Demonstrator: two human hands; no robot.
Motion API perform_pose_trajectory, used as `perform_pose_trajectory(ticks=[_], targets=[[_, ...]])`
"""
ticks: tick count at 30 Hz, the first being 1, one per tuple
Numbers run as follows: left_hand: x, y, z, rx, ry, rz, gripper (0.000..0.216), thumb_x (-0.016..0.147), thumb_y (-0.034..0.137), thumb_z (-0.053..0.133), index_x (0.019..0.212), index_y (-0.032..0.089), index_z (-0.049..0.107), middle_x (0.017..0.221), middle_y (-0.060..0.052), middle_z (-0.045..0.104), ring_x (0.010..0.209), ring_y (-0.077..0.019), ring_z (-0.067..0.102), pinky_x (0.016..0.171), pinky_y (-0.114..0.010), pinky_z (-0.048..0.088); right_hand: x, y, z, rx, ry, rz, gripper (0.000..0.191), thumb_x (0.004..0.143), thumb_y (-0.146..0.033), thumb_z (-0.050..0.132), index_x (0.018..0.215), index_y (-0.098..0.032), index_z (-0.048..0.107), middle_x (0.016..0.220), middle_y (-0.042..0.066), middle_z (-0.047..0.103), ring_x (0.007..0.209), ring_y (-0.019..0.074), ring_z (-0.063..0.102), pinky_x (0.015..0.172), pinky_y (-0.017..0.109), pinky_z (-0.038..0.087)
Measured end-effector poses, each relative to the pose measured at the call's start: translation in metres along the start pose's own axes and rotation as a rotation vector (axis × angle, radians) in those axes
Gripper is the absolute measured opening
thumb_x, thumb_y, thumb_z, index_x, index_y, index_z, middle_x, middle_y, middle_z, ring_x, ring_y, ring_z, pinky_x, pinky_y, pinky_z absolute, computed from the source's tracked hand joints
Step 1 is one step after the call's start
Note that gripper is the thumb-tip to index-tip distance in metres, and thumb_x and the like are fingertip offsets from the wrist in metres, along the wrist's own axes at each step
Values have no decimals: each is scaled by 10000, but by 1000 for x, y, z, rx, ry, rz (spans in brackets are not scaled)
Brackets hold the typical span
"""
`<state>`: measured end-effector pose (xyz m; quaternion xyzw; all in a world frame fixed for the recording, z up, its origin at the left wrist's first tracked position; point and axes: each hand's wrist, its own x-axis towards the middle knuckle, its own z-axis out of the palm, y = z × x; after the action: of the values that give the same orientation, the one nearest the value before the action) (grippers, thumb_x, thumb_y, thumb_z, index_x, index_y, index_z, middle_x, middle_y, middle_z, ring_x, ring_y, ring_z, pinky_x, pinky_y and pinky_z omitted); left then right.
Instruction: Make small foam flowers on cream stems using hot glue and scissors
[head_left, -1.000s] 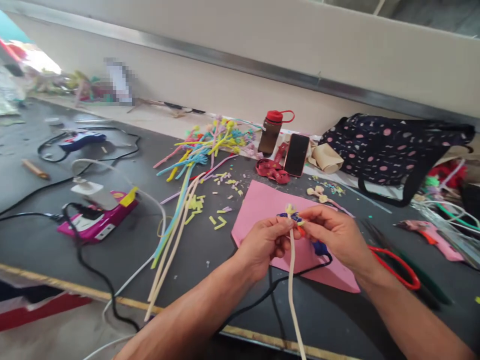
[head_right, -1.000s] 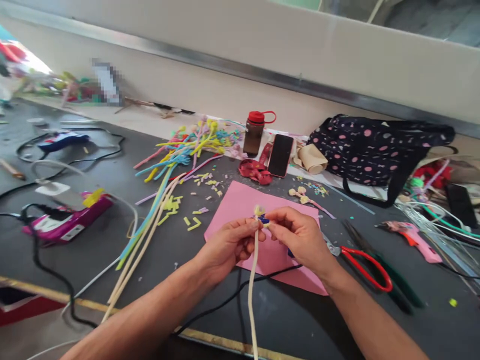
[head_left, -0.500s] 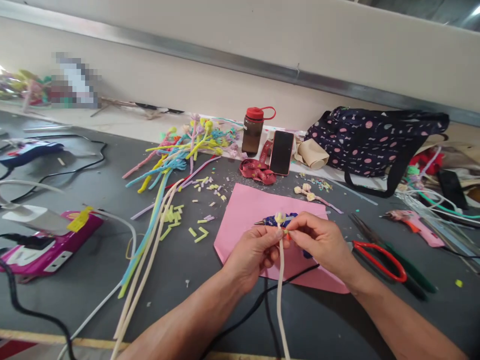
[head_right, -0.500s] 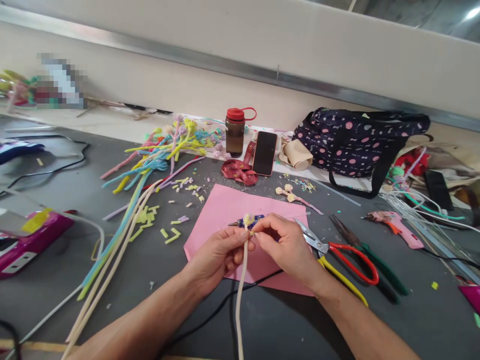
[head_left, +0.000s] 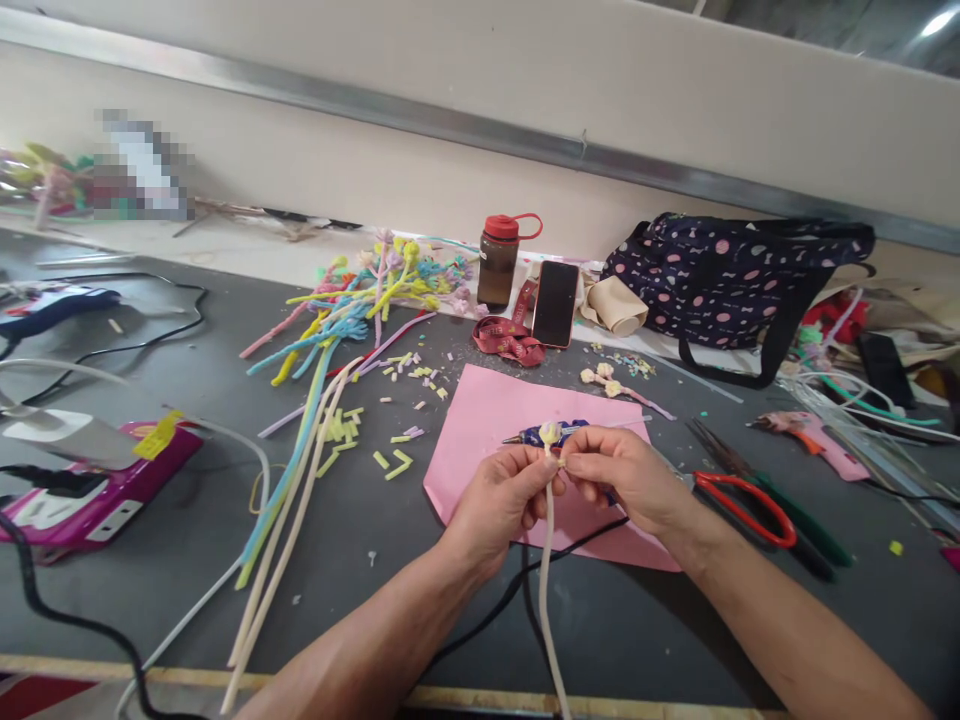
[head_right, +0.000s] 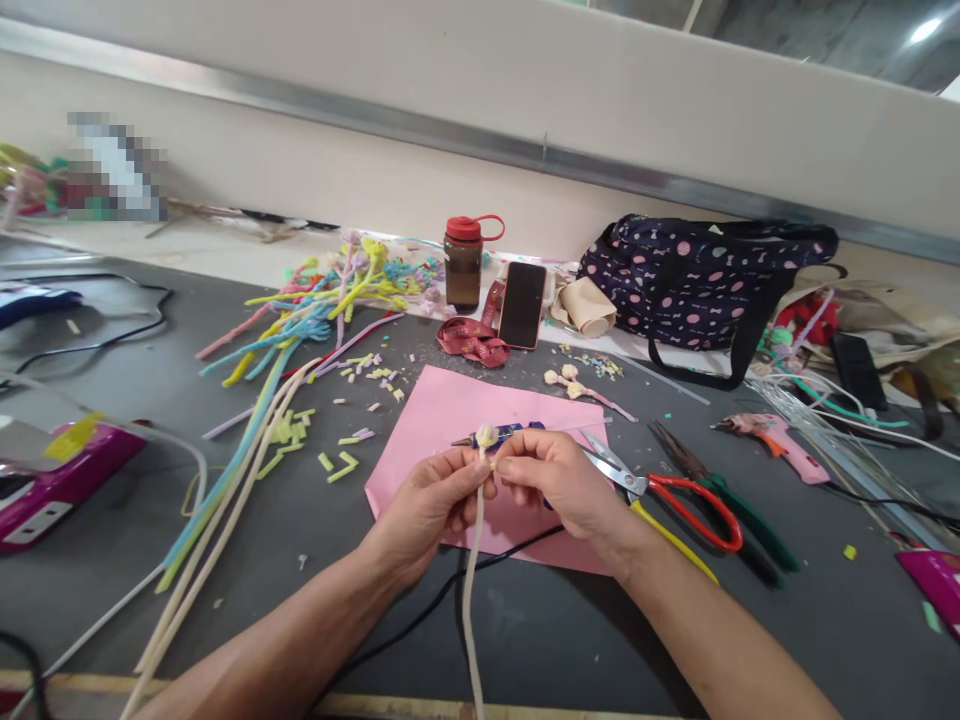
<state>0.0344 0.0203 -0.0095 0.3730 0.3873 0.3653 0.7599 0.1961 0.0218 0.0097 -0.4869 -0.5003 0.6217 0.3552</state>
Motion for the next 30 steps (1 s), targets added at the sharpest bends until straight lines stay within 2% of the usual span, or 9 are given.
perform_pose_trajectory(ticks=[4,12,17,23,27,30], targets=[[-1,-1,0,-3,-1,35,271,750,381,625,635,143,570,452,39,502,371,-35,388,376,-156,238,4,5,-2,163,-69,55,121,735,-248,629,713,-143,572,548,-24,577,372,34,418,346,134,288],[-1,-3,0,-14,-14,51,264,765,372,612,642,144,560,488,41,508,382,-29,381,384,-158,241,7,6,-4,197,-110,97,191,710,-309,660,698,-140,571,555,-14,592,365,41,446,332,140,296],[-2,-4,0,-1,-18,16,274,761,391,608,644,150,556,438,52,465,362,-34,347,378,-166,214,9,7,-6,180,-125,122,216,696,-318,672,671,-129,570,541,-12,580,341,27,408,321,138,264],[-3,-3,0,-68,18,6,266,731,378,640,634,141,568,472,48,459,392,-34,348,396,-167,214,5,-1,-4,131,-52,76,202,734,-334,647,728,-137,602,592,-14,594,368,37,454,317,135,263],[-4,-3,0,-91,11,21,259,731,370,641,636,138,576,499,42,474,402,-27,338,405,-166,214,1,-6,0,50,33,27,272,764,-406,611,718,-139,596,605,-9,590,389,47,467,324,144,284],[-4,-2,0,-96,-6,34,261,754,369,621,646,136,575,517,38,487,404,-22,335,410,-162,218,1,-7,4,38,22,7,264,764,-399,613,692,-151,563,571,-24,565,386,44,449,336,144,271]])
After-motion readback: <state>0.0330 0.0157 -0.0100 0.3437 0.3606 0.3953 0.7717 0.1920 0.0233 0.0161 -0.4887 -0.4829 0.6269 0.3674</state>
